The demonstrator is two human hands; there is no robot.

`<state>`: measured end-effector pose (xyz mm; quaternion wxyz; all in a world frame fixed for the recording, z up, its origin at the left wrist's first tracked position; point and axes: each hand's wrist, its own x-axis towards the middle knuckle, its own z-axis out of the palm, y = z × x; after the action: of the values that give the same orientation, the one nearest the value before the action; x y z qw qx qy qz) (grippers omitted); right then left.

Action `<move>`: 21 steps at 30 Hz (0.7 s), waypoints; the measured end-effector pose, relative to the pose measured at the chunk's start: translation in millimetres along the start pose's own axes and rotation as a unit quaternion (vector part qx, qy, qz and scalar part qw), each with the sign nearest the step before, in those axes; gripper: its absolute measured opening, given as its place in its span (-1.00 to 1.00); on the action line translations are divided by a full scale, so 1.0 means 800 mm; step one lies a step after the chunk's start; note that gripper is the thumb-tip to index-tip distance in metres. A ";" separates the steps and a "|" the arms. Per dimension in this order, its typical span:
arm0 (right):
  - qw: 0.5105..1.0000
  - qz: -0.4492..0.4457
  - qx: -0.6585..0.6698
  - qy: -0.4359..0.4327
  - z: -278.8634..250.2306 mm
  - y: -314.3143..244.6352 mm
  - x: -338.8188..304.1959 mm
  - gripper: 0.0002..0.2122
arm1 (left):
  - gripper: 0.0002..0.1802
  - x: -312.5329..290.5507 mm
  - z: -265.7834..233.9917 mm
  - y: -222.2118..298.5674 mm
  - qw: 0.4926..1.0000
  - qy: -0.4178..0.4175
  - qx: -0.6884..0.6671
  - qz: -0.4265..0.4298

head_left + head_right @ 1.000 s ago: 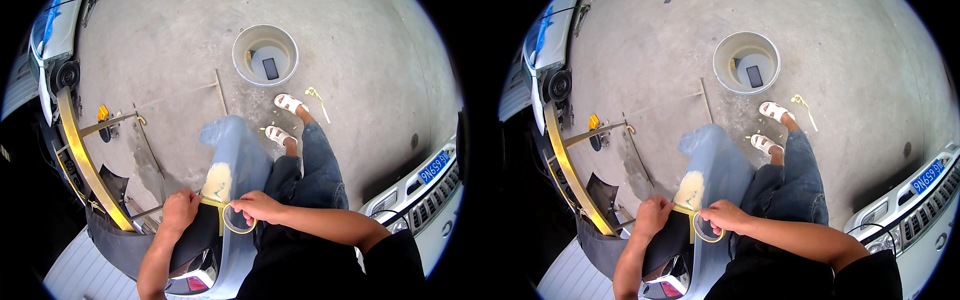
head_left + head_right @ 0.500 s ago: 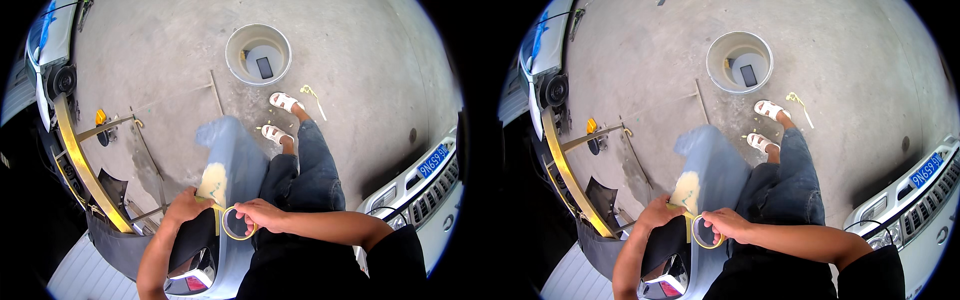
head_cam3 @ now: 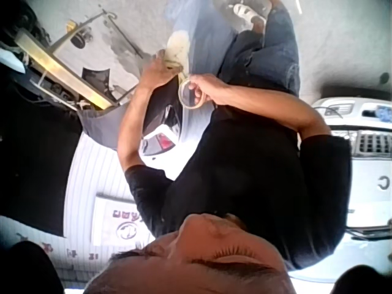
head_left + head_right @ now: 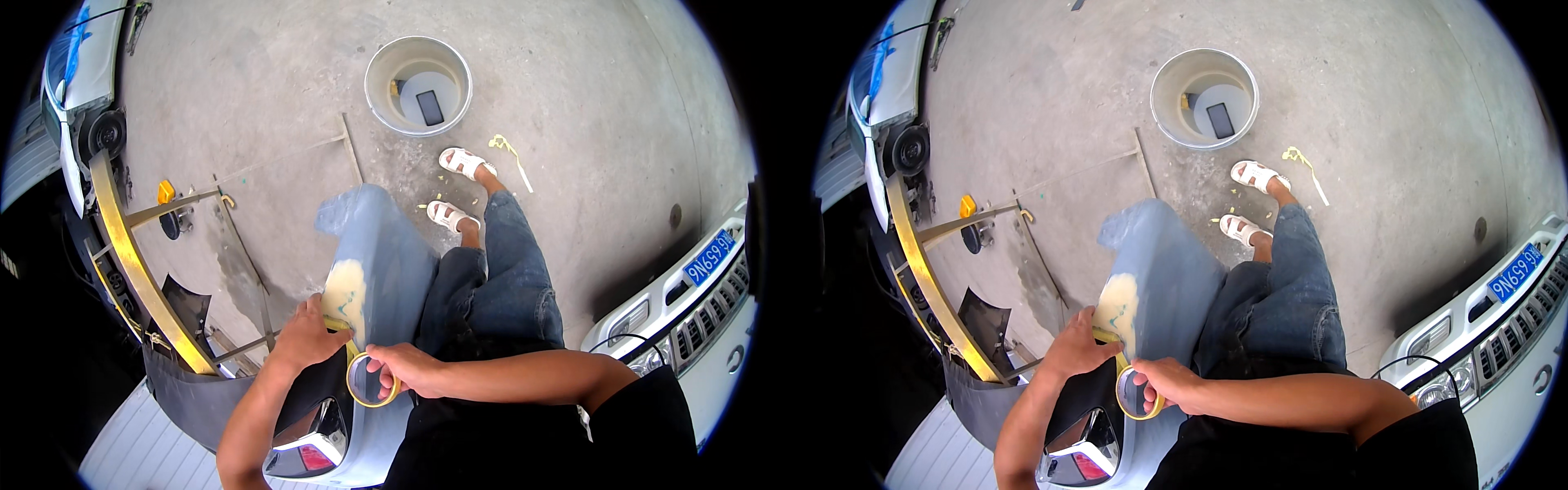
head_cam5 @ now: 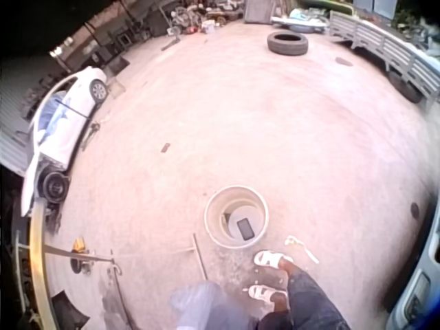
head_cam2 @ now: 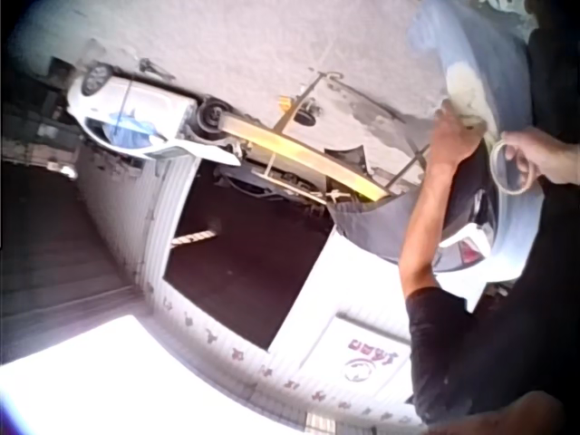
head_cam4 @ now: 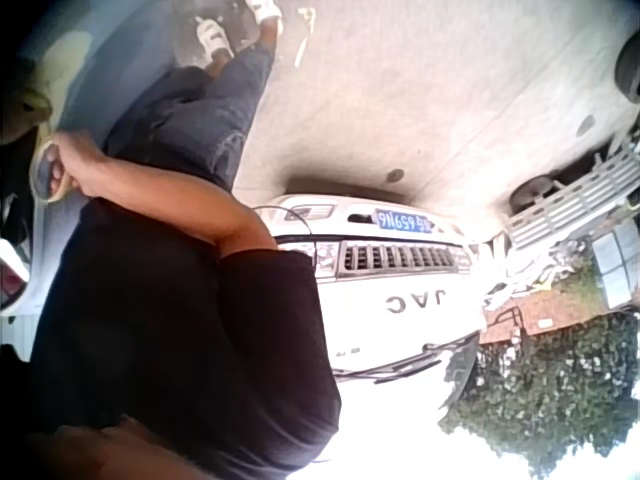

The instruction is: The person retrieves masking tape from a shelf, walks to a detached car bumper mounted on a stand, and applies tape along the edges and around the taillight area. The person then retrieves a sanding block and sandpaper from a box and prepares to sand the bumper.

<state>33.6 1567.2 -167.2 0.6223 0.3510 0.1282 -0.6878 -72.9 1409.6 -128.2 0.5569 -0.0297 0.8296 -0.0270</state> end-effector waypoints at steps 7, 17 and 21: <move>0.993 0.111 0.005 -0.051 0.015 0.046 -0.008 -0.48 | -0.20 0.009 -0.002 0.001 0.999 -0.026 -0.037 -0.020; 0.970 0.204 -0.090 -0.098 0.040 0.043 0.016 -0.41 | -0.16 0.007 0.006 0.000 1.000 -0.004 0.009 -0.020; 0.963 0.216 -0.117 -0.106 0.036 0.045 0.025 -0.40 | -0.13 0.003 0.005 0.004 1.000 0.000 0.019 -0.022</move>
<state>59.0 1527.0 -150.0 0.8031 0.2201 0.0620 -0.5503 -70.4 1412.8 -132.3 0.5563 -0.0376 0.8283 -0.0550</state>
